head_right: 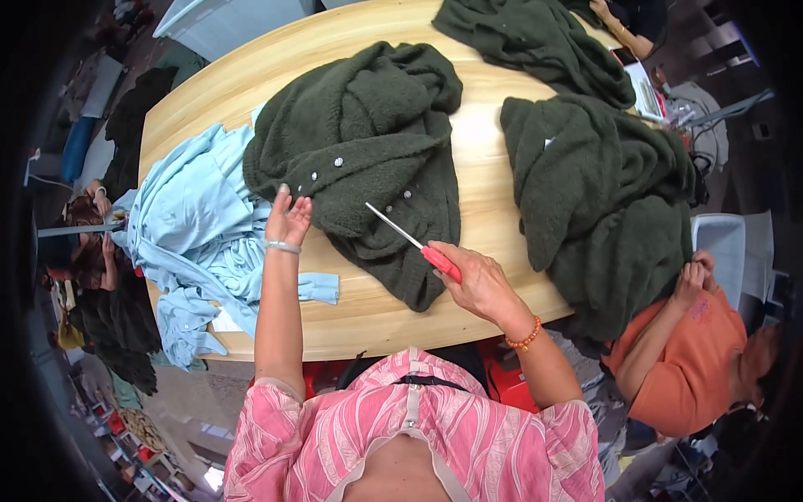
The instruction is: Trim loose threads and finish garments using small thread snips on a workbench.
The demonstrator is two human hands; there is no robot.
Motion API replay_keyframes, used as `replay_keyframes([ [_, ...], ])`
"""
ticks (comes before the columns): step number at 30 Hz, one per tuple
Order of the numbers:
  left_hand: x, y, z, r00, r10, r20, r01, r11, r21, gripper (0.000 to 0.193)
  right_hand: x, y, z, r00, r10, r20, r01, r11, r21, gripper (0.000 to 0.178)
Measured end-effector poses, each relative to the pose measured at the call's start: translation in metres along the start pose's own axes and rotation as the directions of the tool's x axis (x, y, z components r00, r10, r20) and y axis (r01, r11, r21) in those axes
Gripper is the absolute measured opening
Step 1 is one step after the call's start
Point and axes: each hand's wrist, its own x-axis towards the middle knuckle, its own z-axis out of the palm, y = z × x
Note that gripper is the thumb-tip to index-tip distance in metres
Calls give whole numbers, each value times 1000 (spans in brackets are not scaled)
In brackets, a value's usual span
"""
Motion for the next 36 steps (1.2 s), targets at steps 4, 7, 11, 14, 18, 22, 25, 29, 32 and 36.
replay_keyframes([
  [4, -24, -28, 35, 739, 660, 137, -613, 573, 544, 47, 6, -21, -9, 1000, 9, -18, -10, 998, -60, 40],
  [7, -47, -26, 68, 238, 523, 819, -792, -383, 475, 61, 18, -29, -13, 999, -8, -49, 3, 995, -101, 39],
  [11, -24, -59, 52, 498, 94, 862, -646, -623, 441, 64, 29, -54, -9, 995, 96, 41, -77, 941, -329, 37],
  [14, -15, -79, 43, 463, 139, 876, -671, -591, 448, 67, 32, -43, -11, 992, 110, 66, -73, 906, -416, 38],
  [18, -6, -93, 48, 428, 150, 891, -698, -572, 432, 67, 51, -40, -10, 988, 86, 132, -21, 903, -429, 34],
  [22, 9, -108, 45, 395, 169, 903, -715, -561, 417, 69, 94, -61, 17, 979, -5, 203, 88, 912, -400, 32],
  [25, 18, -119, 52, 433, 145, 890, -705, -560, 434, 69, 119, -54, 41, 958, -162, 237, 248, 881, -402, 32],
  [29, 17, -129, 58, 426, 145, 893, -703, -568, 428, 71, 117, -49, 34, 954, -151, 259, 255, 863, -435, 33],
  [32, 2, -125, 69, 415, 184, 891, -780, -433, 452, 63, 97, -38, 5, 986, -20, 167, 88, 907, -411, 34],
  [36, -9, -110, 56, 348, 342, 873, -919, 310, 245, 37, 62, -16, -7, 996, 68, 61, -44, 942, -332, 35],
])
